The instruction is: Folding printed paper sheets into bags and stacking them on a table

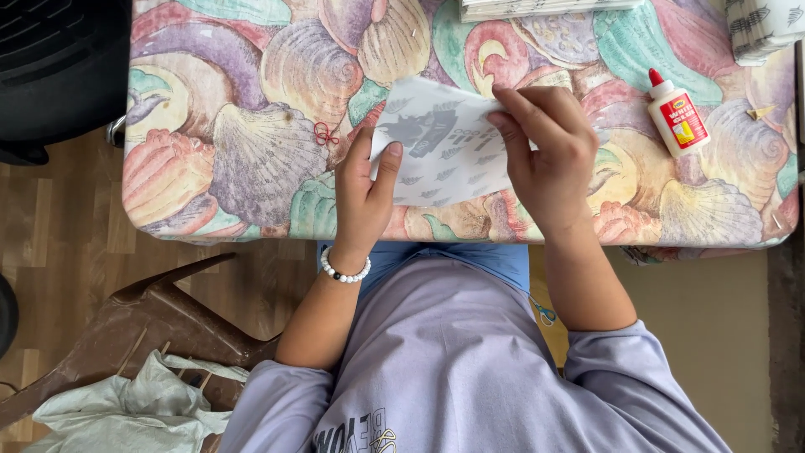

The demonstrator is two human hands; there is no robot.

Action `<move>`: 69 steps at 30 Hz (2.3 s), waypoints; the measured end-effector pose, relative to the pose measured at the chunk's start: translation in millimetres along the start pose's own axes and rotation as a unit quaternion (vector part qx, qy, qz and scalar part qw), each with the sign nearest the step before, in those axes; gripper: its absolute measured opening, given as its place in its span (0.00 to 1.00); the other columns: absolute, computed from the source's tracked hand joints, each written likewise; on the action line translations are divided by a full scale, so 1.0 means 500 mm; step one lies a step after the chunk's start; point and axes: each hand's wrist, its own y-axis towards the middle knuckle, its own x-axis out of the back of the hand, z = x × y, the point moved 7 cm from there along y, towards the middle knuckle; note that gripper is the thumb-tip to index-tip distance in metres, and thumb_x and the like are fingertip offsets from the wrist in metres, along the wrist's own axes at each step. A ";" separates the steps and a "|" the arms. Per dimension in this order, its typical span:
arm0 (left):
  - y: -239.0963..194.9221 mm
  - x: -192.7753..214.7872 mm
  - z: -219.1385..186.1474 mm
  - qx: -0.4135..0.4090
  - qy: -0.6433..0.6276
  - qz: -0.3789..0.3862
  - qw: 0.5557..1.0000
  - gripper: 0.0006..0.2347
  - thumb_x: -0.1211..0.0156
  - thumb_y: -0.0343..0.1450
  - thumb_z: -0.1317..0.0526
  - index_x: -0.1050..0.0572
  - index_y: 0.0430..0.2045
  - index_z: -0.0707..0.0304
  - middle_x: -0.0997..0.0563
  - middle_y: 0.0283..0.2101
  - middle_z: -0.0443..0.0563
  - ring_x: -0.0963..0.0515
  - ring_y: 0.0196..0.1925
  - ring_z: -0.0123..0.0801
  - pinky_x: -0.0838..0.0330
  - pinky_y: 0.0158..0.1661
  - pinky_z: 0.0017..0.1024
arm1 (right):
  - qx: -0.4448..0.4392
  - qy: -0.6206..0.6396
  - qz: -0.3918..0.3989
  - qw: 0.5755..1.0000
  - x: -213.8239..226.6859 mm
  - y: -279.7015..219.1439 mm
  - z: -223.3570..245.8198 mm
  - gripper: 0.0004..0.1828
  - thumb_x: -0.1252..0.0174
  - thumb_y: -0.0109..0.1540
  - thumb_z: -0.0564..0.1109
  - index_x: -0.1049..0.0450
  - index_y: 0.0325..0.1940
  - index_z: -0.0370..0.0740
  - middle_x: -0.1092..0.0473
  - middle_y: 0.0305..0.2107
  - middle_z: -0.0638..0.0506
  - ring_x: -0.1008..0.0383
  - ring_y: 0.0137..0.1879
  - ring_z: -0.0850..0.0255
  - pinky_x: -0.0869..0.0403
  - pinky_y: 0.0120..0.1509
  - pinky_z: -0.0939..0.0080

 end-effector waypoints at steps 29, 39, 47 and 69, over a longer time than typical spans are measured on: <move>0.215 -0.050 0.151 -0.176 0.247 0.245 0.921 0.09 0.29 0.69 0.65 0.16 0.41 0.65 0.18 0.39 0.52 0.19 0.40 0.41 0.22 0.43 0.36 | -0.072 0.123 0.241 0.960 -0.282 -0.034 -0.260 0.03 0.33 0.67 0.31 0.16 0.44 0.30 0.26 0.36 0.43 0.27 0.39 0.51 0.24 0.45 0.55; 0.233 -0.086 0.202 -0.177 0.326 0.324 0.870 0.06 0.27 0.67 0.66 0.14 0.36 0.60 0.22 0.29 0.48 0.21 0.29 0.40 0.22 0.29 0.35 | -0.058 0.086 0.232 0.967 -0.293 -0.055 -0.262 0.03 0.35 0.69 0.34 0.16 0.43 0.32 0.29 0.35 0.45 0.28 0.40 0.51 0.26 0.41 0.55; 0.193 -0.090 0.161 -0.285 0.406 0.326 0.805 0.13 0.40 0.73 0.77 0.27 0.17 0.66 0.31 0.20 0.48 0.31 0.23 0.30 0.31 0.26 0.28 | 0.114 -0.057 0.307 0.943 -0.272 -0.038 -0.220 0.07 0.36 0.66 0.32 0.17 0.46 0.40 0.24 0.39 0.51 0.25 0.44 0.55 0.21 0.44 0.58; 0.183 -0.086 0.112 -0.460 0.399 0.351 0.711 0.13 0.43 0.72 0.77 0.29 0.19 0.58 0.31 0.28 0.44 0.31 0.32 0.32 0.27 0.42 0.27 | 0.263 -0.218 0.375 0.862 -0.288 -0.016 -0.163 0.09 0.46 0.76 0.49 0.20 0.51 0.50 0.30 0.30 0.63 0.33 0.32 0.67 0.30 0.27 0.69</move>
